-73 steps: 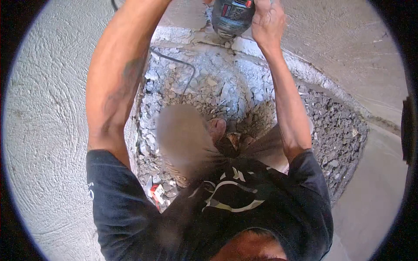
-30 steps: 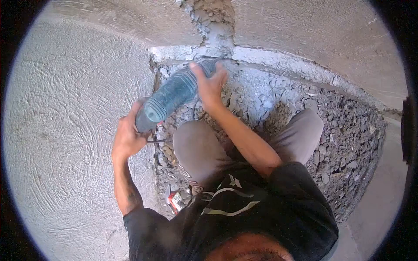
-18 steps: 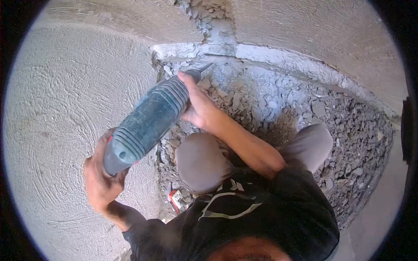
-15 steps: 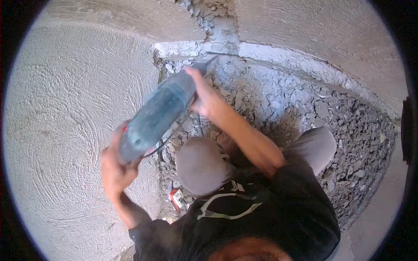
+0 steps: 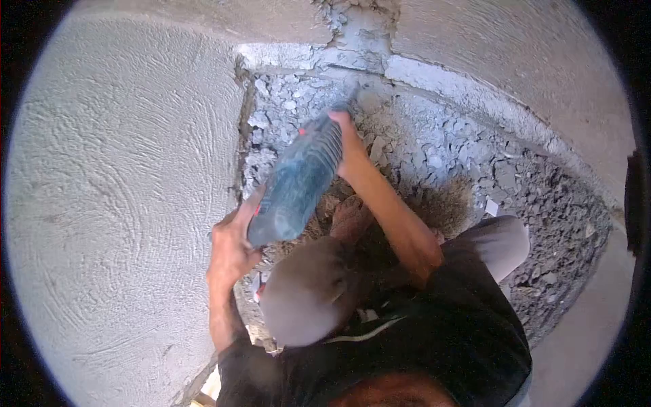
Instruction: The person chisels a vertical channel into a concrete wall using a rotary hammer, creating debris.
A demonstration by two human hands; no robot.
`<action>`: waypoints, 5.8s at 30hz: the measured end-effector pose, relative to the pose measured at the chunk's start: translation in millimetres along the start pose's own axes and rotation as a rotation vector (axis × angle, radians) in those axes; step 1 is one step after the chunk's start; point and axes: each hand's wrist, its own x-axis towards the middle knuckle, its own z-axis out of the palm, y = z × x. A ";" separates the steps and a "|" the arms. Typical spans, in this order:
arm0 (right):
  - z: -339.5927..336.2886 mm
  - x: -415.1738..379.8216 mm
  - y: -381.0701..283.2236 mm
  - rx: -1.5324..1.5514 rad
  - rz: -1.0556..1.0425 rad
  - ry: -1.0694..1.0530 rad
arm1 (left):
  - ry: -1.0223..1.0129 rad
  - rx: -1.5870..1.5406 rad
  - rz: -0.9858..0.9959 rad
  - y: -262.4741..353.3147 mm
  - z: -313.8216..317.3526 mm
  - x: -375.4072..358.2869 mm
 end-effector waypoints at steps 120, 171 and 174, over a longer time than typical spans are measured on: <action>-41.0 -36.7 -46.8 0.108 0.105 -0.020 | -0.110 0.296 0.058 108.7 51.1 10.9; 18.0 -47.7 -64.4 -0.030 -0.094 -0.194 | -0.009 0.304 -0.027 136.8 -4.3 15.6; 42.5 -48.5 -77.7 0.052 -0.087 -0.100 | 0.039 0.192 0.023 145.5 -20.5 38.6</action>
